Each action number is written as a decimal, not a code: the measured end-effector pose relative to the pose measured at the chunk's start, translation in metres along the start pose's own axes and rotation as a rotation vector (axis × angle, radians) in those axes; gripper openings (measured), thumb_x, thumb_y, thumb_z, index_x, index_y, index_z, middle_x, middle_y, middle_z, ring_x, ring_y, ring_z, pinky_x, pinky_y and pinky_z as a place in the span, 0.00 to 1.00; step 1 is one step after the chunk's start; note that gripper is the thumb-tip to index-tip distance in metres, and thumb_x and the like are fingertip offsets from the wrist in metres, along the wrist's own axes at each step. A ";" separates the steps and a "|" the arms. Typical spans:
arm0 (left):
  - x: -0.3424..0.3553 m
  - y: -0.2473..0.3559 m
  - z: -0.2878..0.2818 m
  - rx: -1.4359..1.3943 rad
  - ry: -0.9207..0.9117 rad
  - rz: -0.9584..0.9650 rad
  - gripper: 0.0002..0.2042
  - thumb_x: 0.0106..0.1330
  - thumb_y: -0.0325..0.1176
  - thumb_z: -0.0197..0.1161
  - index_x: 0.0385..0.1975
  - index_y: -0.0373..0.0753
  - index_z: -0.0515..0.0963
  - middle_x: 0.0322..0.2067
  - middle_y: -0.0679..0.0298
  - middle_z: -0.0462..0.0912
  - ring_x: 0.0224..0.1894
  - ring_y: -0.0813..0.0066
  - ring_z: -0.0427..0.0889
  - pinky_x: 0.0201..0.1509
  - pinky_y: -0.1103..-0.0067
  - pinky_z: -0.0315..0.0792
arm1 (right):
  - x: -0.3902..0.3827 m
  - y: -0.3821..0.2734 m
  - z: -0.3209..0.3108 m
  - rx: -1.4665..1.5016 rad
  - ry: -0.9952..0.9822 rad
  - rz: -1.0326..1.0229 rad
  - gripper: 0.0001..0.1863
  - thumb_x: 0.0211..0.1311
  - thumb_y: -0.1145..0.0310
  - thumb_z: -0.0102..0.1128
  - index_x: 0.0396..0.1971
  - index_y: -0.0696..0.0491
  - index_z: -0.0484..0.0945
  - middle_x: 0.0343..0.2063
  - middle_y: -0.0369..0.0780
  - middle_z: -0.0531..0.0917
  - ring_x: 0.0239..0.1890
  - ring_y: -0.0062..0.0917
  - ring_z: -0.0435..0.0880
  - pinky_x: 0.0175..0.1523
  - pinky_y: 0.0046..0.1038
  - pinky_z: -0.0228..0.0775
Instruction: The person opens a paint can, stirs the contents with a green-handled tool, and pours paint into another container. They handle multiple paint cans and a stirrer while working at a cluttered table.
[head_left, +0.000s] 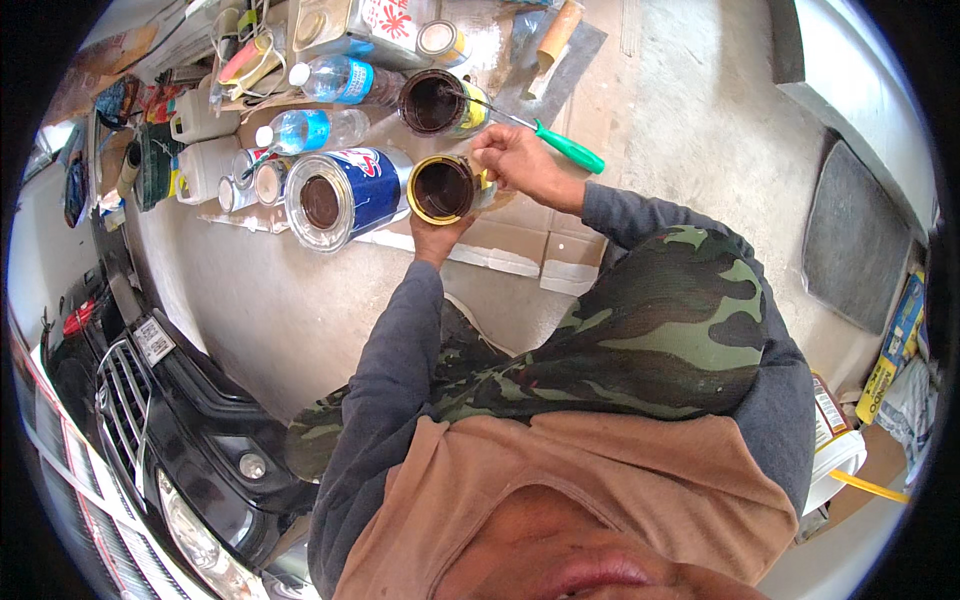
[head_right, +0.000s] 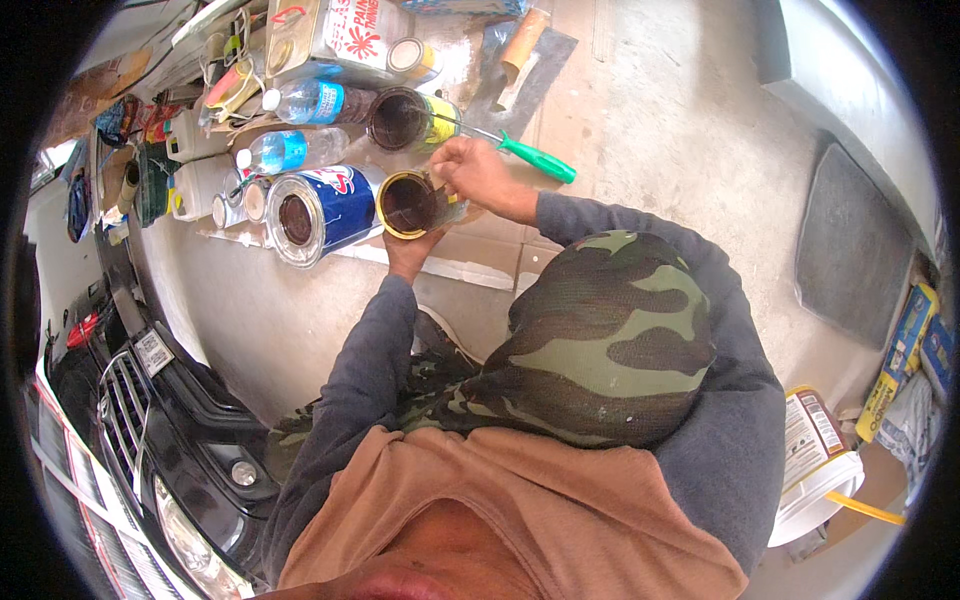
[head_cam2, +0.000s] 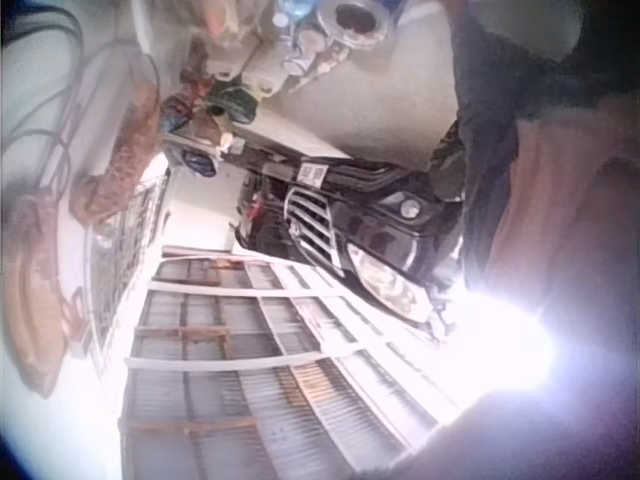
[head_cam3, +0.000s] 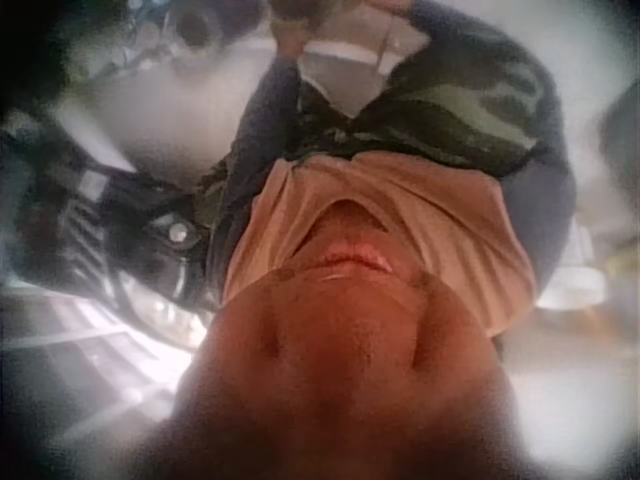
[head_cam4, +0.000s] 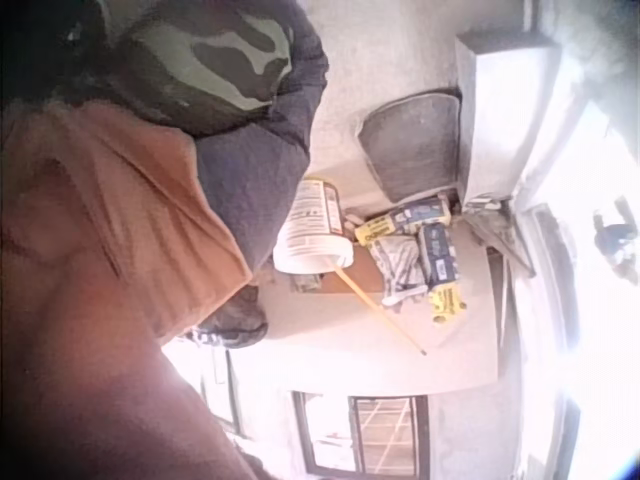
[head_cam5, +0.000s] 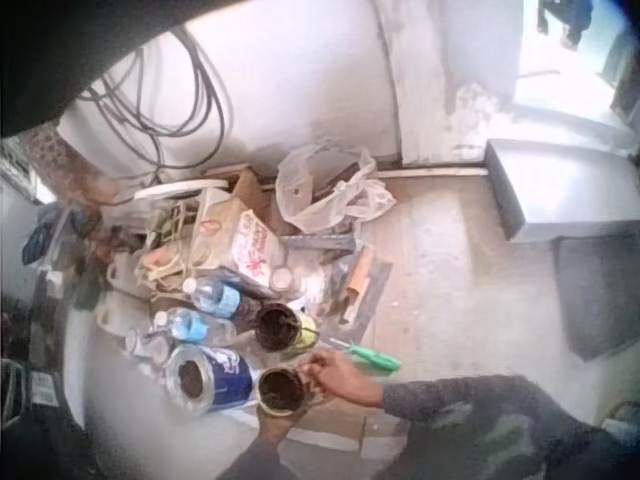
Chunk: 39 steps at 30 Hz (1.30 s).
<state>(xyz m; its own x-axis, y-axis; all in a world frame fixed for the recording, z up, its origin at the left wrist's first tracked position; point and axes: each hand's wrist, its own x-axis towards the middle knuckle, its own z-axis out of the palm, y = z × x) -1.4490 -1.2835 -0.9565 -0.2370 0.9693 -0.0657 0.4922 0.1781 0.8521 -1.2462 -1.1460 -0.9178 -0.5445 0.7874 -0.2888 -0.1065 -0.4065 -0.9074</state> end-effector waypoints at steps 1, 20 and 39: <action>0.000 0.000 0.000 0.016 0.004 0.005 0.36 0.48 0.35 0.86 0.59 0.38 0.75 0.53 0.63 0.85 0.54 0.71 0.83 0.62 0.72 0.76 | -0.001 0.002 -0.004 -0.016 0.002 -0.012 0.08 0.64 0.76 0.57 0.39 0.61 0.83 0.26 0.38 0.85 0.24 0.21 0.85 0.25 0.27 0.78; -0.004 0.006 0.005 -0.071 0.069 -0.048 0.36 0.46 0.32 0.85 0.58 0.39 0.76 0.52 0.64 0.86 0.53 0.71 0.85 0.61 0.73 0.77 | -0.023 0.019 -0.002 0.135 0.119 0.310 0.05 0.67 0.77 0.62 0.40 0.58 0.77 0.31 0.38 0.83 0.26 0.22 0.85 0.31 0.24 0.82; -0.004 0.008 0.019 -0.128 0.147 0.000 0.34 0.47 0.32 0.86 0.56 0.38 0.78 0.51 0.63 0.86 0.52 0.71 0.85 0.59 0.73 0.77 | -0.012 0.024 -0.003 0.151 0.128 0.395 0.03 0.66 0.77 0.63 0.37 0.56 0.78 0.28 0.36 0.84 0.25 0.20 0.84 0.29 0.23 0.80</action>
<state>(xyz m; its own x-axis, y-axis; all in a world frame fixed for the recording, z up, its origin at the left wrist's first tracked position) -1.4282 -1.2830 -0.9591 -0.3612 0.9325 0.0028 0.3837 0.1459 0.9118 -1.2399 -1.1641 -0.9372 -0.4618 0.6048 -0.6488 -0.0359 -0.7437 -0.6676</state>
